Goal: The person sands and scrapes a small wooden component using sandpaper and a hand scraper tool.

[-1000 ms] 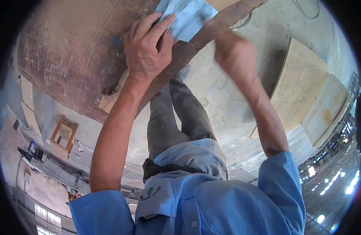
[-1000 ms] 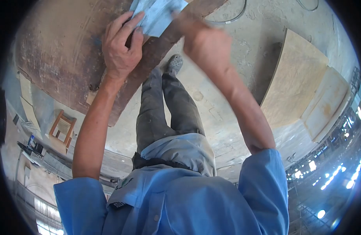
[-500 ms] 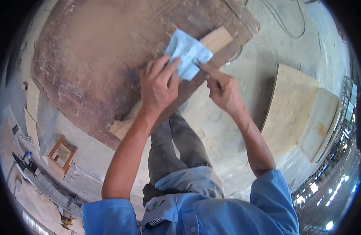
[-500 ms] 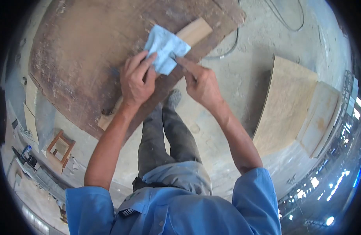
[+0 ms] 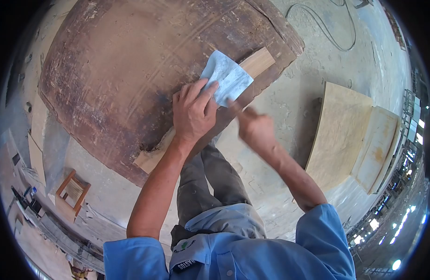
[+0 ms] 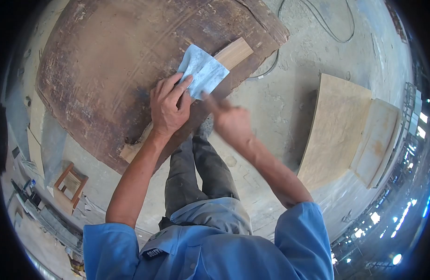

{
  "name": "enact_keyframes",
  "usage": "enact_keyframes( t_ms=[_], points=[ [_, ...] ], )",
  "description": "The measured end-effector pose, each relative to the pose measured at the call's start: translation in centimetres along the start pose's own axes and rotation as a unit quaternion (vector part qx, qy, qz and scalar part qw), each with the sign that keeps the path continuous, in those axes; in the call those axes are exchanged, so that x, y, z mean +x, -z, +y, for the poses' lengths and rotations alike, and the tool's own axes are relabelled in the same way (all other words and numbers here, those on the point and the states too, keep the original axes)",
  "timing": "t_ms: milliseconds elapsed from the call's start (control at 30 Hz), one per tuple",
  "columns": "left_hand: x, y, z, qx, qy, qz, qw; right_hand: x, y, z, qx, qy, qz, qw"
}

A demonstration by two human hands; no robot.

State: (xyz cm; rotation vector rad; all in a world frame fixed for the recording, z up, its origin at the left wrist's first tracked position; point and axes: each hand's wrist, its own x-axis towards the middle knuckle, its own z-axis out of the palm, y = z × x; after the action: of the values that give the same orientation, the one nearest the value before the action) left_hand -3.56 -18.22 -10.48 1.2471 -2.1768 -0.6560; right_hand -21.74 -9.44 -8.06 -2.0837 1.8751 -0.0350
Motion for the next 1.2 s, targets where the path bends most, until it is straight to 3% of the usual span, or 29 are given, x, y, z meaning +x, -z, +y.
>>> enact_keyframes(
  t_ms=[100, 133, 233, 267, 367, 433, 500, 600, 733, 833, 967, 1000, 1033, 1100, 1200],
  points=[
    [-0.1, 0.0, -0.1, 0.001, 0.002, -0.005, 1.000, 1.9, 0.2, 2.5, 0.073, -0.041, 0.093, 0.992],
    [-0.2, 0.1, 0.0, 0.003, 0.004, -0.005, 1.000, 2.4, 1.3, 2.4, 0.071, -0.100, 0.088, 0.989],
    [-0.3, 0.0, -0.1, -0.005, -0.001, -0.006, 1.000, 0.0, 0.6, -0.3, -0.011, -0.028, -0.031, 0.999],
    [-0.6, -0.1, 0.0, -0.005, -0.003, -0.006, 1.000, 0.3, -0.7, 1.6, 0.013, -0.012, 0.070, 0.997],
    [-0.7, 0.2, -0.2, 0.005, -0.007, -0.004, 1.000, 1.0, 0.1, 2.4, 0.047, -0.068, 0.077, 0.994],
    [-0.9, 0.1, -0.1, 0.000, -0.013, -0.009, 1.000, -1.1, -0.1, -0.7, 0.015, -0.014, -0.004, 1.000],
    [-1.0, -0.2, -0.2, 0.001, -0.016, -0.004, 1.000, 0.0, -0.7, 1.9, 0.027, -0.039, 0.085, 0.995],
    [-1.2, 0.3, -0.3, 0.012, -0.018, -0.013, 1.000, -1.2, -1.4, 0.1, 0.017, -0.014, 0.056, 0.998],
    [-1.3, 0.2, 0.0, 0.007, -0.016, -0.015, 1.000, 0.5, 1.0, 1.8, 0.089, -0.115, 0.096, 0.985],
    [-1.3, 0.1, -0.2, 0.014, -0.026, -0.014, 0.999, -1.6, 0.5, -1.9, 0.022, -0.021, -0.028, 0.999],
    [-1.4, 0.3, -0.3, 0.010, -0.024, -0.014, 1.000, -0.3, -0.9, 1.5, 0.054, -0.081, 0.086, 0.992],
    [-1.3, 0.2, -0.4, 0.010, -0.029, -0.012, 0.999, -1.2, -1.0, -0.1, 0.035, -0.035, 0.056, 0.997],
    [-1.5, 0.2, -0.2, 0.009, -0.030, -0.015, 0.999, -1.5, 0.2, -1.5, 0.021, -0.048, -0.014, 0.999],
    [-1.6, 0.1, -0.1, 0.006, -0.028, -0.016, 0.999, -0.2, -0.3, 1.4, 0.061, -0.082, 0.104, 0.989],
    [-1.5, 0.3, -0.3, 0.012, -0.036, -0.013, 0.999, -1.8, -1.0, -0.7, 0.035, -0.021, 0.060, 0.997]
  ],
)
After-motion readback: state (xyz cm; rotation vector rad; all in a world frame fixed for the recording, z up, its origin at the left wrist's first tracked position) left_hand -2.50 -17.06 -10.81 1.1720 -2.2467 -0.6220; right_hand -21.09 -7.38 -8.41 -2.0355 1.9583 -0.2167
